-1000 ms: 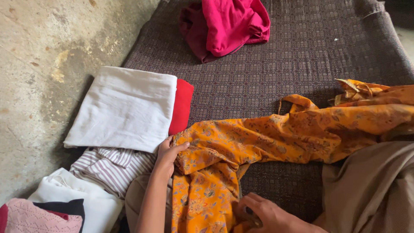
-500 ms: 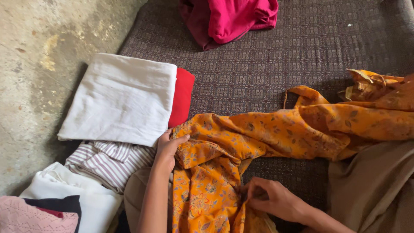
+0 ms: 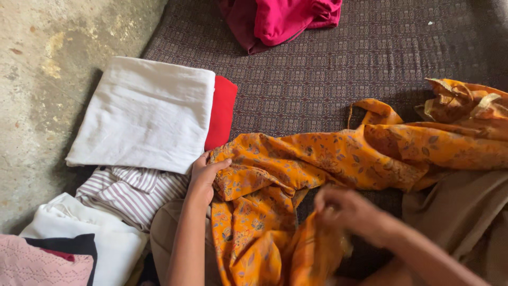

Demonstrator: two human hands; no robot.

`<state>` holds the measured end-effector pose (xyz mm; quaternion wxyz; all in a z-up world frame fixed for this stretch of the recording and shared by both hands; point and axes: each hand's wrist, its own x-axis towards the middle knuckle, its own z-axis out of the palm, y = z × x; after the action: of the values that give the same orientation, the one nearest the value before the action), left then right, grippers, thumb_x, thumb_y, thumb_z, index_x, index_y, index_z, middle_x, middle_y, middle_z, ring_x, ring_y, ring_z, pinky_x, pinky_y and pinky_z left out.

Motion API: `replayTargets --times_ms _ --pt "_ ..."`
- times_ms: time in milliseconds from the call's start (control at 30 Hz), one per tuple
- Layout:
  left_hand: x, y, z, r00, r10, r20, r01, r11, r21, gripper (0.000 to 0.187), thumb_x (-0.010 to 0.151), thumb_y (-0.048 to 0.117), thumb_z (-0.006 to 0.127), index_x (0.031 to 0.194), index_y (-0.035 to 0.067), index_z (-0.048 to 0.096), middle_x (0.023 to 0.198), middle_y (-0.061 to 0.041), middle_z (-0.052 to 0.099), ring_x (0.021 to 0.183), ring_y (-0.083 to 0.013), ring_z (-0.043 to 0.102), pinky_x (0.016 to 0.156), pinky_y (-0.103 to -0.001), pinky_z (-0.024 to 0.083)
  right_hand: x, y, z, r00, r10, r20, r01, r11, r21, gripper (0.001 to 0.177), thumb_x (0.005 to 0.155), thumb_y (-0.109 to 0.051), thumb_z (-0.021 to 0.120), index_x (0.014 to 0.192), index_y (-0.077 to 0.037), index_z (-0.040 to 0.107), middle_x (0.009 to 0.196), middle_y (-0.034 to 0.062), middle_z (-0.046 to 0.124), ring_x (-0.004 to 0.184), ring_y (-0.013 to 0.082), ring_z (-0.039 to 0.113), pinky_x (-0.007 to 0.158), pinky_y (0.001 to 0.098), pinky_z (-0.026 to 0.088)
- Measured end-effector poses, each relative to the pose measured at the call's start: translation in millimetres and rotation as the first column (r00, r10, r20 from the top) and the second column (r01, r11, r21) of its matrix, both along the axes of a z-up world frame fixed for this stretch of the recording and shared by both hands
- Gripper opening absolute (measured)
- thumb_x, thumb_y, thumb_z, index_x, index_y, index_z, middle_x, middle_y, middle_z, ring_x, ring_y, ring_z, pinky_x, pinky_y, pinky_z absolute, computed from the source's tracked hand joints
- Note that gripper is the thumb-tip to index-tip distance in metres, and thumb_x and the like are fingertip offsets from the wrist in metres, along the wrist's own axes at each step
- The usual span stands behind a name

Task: The person folds a red t-shirt, then a pair of white trousers, and finally a yellow patterned scarf on a woven mat. Each item is smoothed and folded into a neat stack.

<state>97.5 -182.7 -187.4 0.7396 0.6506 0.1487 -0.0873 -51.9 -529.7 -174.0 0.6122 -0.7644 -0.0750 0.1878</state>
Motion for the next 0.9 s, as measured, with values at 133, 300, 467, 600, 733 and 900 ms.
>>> replayTargets --times_ms 133,300,467,600,733,900 --pt "-3 2 -2 1.000 0.004 -0.002 -0.004 1.000 -0.010 0.067 0.074 0.004 0.080 0.135 -0.004 0.055 0.118 -0.015 0.071 0.102 -0.0230 0.070 0.089 -0.037 0.056 29 -76 69 0.906 -0.377 -0.192 0.397 0.915 0.077 0.029 0.089 -0.006 0.060 0.116 -0.009 0.067 0.093 0.0109 0.071 0.079 0.0225 0.068 0.065 0.0355 0.056" --pt "-3 2 -1 0.999 0.018 -0.030 -0.016 0.998 0.061 0.064 0.075 0.005 0.079 0.134 0.000 0.055 0.118 -0.013 0.071 0.103 -0.0203 0.070 0.089 -0.035 0.055 37 -148 126 0.688 -0.591 -0.422 0.675 0.734 0.072 0.035 0.093 -0.009 0.057 0.127 -0.011 0.067 0.101 0.0187 0.075 0.083 0.0322 0.074 0.066 0.0454 0.060" --pt "3 6 -20 1.000 0.015 -0.026 -0.010 0.983 0.185 0.057 0.073 0.001 0.078 0.127 0.000 0.061 0.112 -0.011 0.073 0.098 -0.0210 0.070 0.088 -0.035 0.056 45 -190 124 0.651 -0.688 -0.321 0.732 0.681 0.023 0.035 0.093 -0.010 0.058 0.127 -0.011 0.066 0.103 0.0191 0.074 0.085 0.0329 0.073 0.067 0.0458 0.060" --pt "2 8 -36 0.993 0.005 0.115 -0.048 0.927 0.372 0.053 0.070 -0.004 0.079 0.121 0.000 0.064 0.108 -0.011 0.074 0.096 -0.0203 0.071 0.087 -0.035 0.056 51 -213 105 0.629 -0.741 -0.236 0.759 0.650 -0.018 0.036 0.092 -0.010 0.059 0.128 -0.010 0.066 0.105 0.0194 0.073 0.086 0.0335 0.072 0.068 0.0462 0.060" --pt "2 11 -44 0.975 -0.034 0.219 -0.090 0.840 0.534 0.052 0.070 -0.004 0.081 0.119 -0.001 0.065 0.109 -0.011 0.074 0.097 -0.0190 0.071 0.088 -0.033 0.055 52 -229 89 0.601 -0.786 -0.146 0.785 0.615 -0.075 0.036 0.092 -0.011 0.060 0.128 -0.010 0.066 0.106 0.0197 0.072 0.088 0.0341 0.071 0.070 0.0466 0.059" --pt "7 15 -51 0.995 0.025 0.101 -0.073 0.862 0.502 0.051 0.068 -0.006 0.081 0.117 -0.001 0.066 0.107 -0.012 0.074 0.095 -0.0198 0.071 0.086 -0.034 0.056 57 -245 73 0.574 -0.819 -0.007 0.805 0.566 -0.176 0.037 0.091 -0.012 0.061 0.128 -0.009 0.065 0.108 0.0201 0.071 0.090 0.0348 0.071 0.071 0.0471 0.059"
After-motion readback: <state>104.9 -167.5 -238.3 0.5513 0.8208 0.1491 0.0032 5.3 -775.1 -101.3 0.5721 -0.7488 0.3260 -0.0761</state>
